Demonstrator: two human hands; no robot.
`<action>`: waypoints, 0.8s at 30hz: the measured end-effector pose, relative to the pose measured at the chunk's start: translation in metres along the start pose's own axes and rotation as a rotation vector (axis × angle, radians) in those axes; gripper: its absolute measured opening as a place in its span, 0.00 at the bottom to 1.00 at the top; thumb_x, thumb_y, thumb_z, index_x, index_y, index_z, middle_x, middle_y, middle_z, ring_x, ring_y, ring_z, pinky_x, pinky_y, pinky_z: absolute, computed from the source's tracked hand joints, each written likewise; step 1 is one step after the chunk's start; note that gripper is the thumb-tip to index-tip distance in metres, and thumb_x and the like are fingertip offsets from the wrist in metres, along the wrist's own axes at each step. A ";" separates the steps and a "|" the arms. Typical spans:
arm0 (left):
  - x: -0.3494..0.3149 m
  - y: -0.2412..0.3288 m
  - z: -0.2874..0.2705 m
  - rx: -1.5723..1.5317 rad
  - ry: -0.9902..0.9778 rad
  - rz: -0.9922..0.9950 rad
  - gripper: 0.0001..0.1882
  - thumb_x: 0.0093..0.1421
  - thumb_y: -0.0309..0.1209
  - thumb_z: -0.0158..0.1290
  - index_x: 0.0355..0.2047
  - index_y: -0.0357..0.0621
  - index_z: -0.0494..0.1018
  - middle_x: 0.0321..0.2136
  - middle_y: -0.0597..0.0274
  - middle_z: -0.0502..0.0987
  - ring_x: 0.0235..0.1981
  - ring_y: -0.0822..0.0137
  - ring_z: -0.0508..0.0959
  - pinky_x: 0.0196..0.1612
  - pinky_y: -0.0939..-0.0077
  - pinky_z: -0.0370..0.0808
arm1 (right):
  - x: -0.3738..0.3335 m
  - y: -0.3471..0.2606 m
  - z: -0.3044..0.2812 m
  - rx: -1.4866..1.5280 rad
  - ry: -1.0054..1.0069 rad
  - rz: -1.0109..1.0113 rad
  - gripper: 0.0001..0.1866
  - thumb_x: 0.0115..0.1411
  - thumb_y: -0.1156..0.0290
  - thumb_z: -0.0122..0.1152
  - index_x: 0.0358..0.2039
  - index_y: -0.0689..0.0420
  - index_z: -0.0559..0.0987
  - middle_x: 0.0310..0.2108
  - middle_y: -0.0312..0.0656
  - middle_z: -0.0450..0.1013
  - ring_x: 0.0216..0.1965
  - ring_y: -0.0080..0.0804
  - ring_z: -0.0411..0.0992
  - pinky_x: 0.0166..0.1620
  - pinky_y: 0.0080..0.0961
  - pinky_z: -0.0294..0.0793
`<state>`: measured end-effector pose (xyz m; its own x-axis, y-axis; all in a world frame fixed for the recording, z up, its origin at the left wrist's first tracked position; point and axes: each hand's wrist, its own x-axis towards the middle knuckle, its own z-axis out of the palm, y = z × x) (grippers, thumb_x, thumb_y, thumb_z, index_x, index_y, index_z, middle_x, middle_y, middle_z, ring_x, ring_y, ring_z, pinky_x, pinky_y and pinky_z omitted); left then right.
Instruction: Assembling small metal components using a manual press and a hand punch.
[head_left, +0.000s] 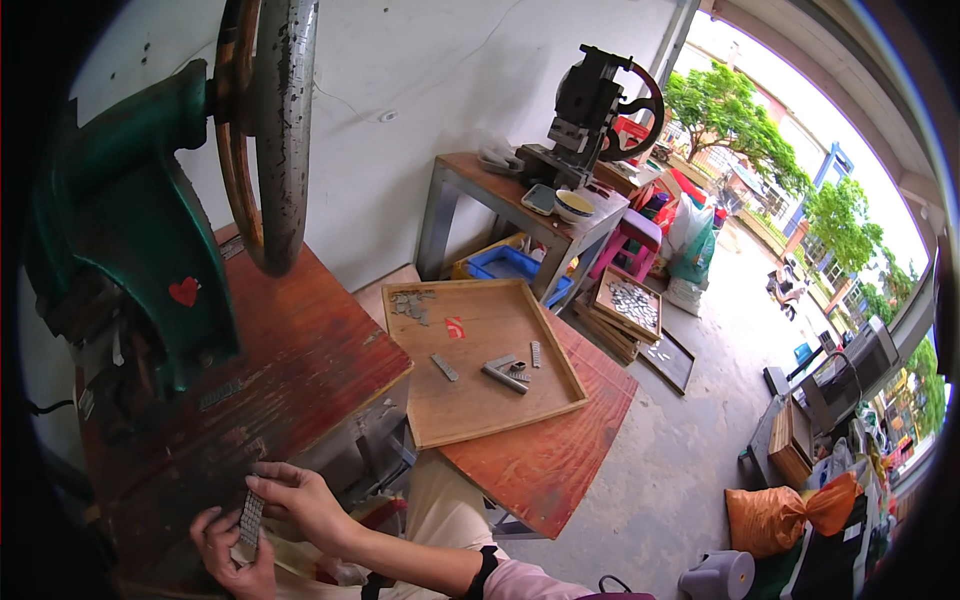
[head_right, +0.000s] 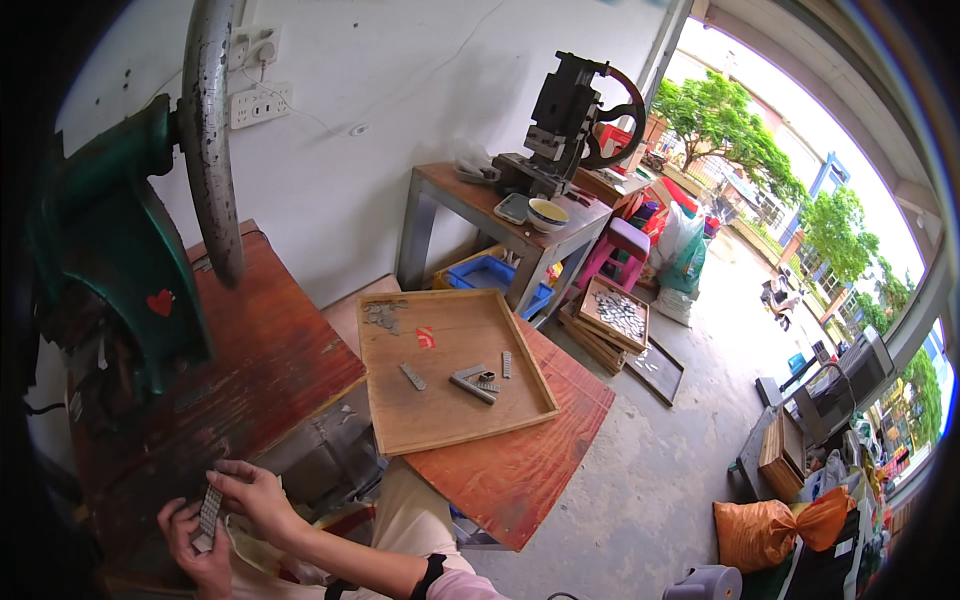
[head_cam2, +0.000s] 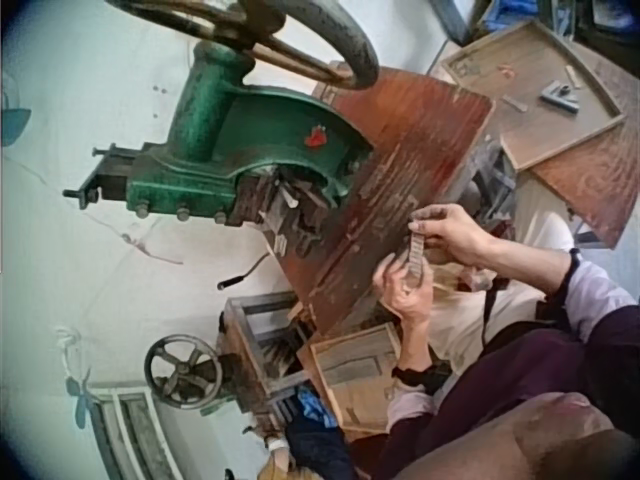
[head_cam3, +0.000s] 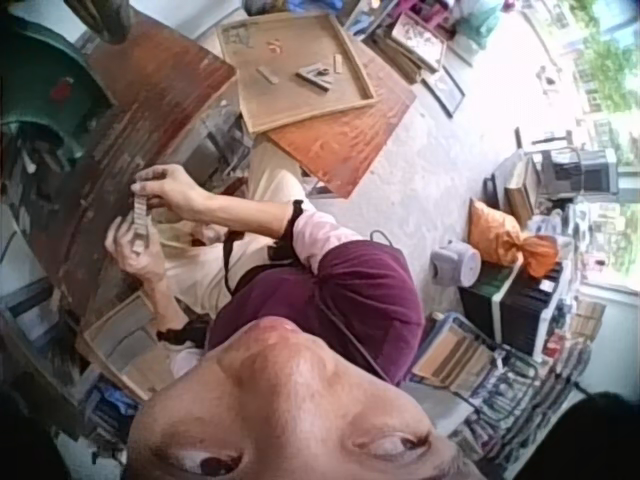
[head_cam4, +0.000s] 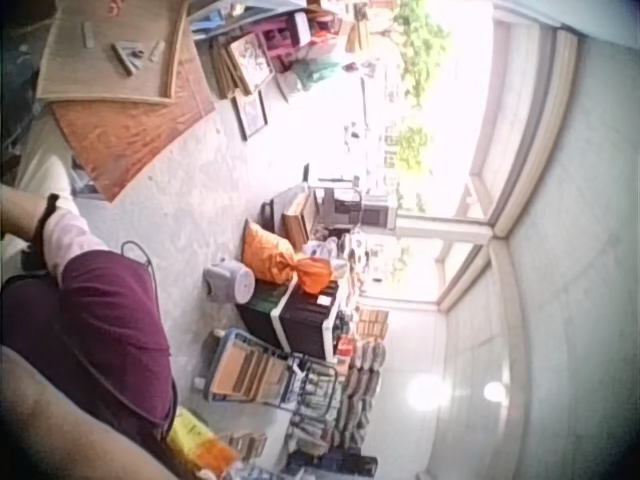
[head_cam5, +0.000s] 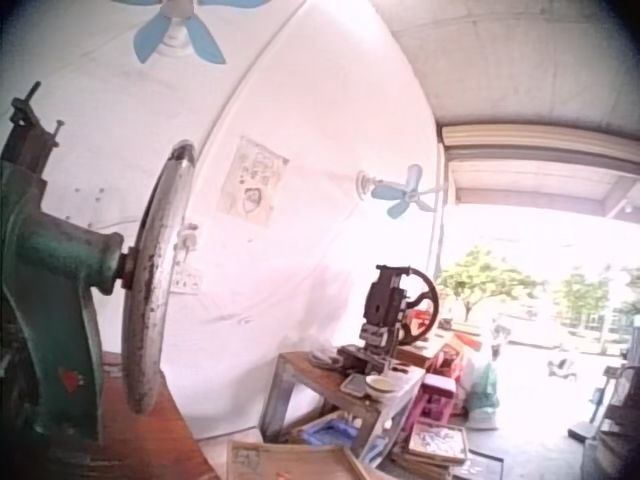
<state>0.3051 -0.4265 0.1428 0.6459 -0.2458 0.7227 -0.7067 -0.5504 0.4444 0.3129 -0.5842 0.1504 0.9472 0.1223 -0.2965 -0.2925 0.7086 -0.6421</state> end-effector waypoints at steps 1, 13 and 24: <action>0.000 0.000 -0.001 0.004 0.002 0.000 0.14 0.42 0.19 0.56 0.27 0.40 0.63 0.32 0.55 0.74 0.44 0.50 0.68 0.46 0.56 0.66 | 0.002 -0.001 0.000 -0.006 -0.013 0.004 0.26 0.57 0.67 0.61 0.53 0.67 0.66 0.43 0.39 0.71 0.43 0.20 0.69 0.47 0.18 0.70; 0.056 -0.015 0.010 -0.202 0.076 -0.199 0.13 0.42 0.19 0.59 0.26 0.39 0.66 0.32 0.54 0.76 0.34 0.58 0.75 0.37 0.69 0.71 | 0.039 -0.039 0.001 -0.430 -0.261 -0.361 0.29 0.51 0.75 0.65 0.53 0.67 0.67 0.50 0.43 0.67 0.50 0.26 0.65 0.53 0.22 0.65; 0.051 -0.044 0.006 -0.137 -0.127 -0.423 0.32 0.46 0.25 0.62 0.49 0.39 0.57 0.34 0.54 0.77 0.39 0.56 0.76 0.45 0.67 0.70 | 0.058 -0.058 0.004 -1.437 -0.305 -0.687 0.22 0.47 0.79 0.63 0.46 0.60 0.74 0.38 0.49 0.72 0.41 0.47 0.69 0.44 0.34 0.70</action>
<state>0.3708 -0.4192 0.1570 0.9101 -0.1231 0.3956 -0.3993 -0.5150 0.7585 0.3856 -0.6159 0.1732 0.8822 0.3240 0.3416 0.4657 -0.4934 -0.7346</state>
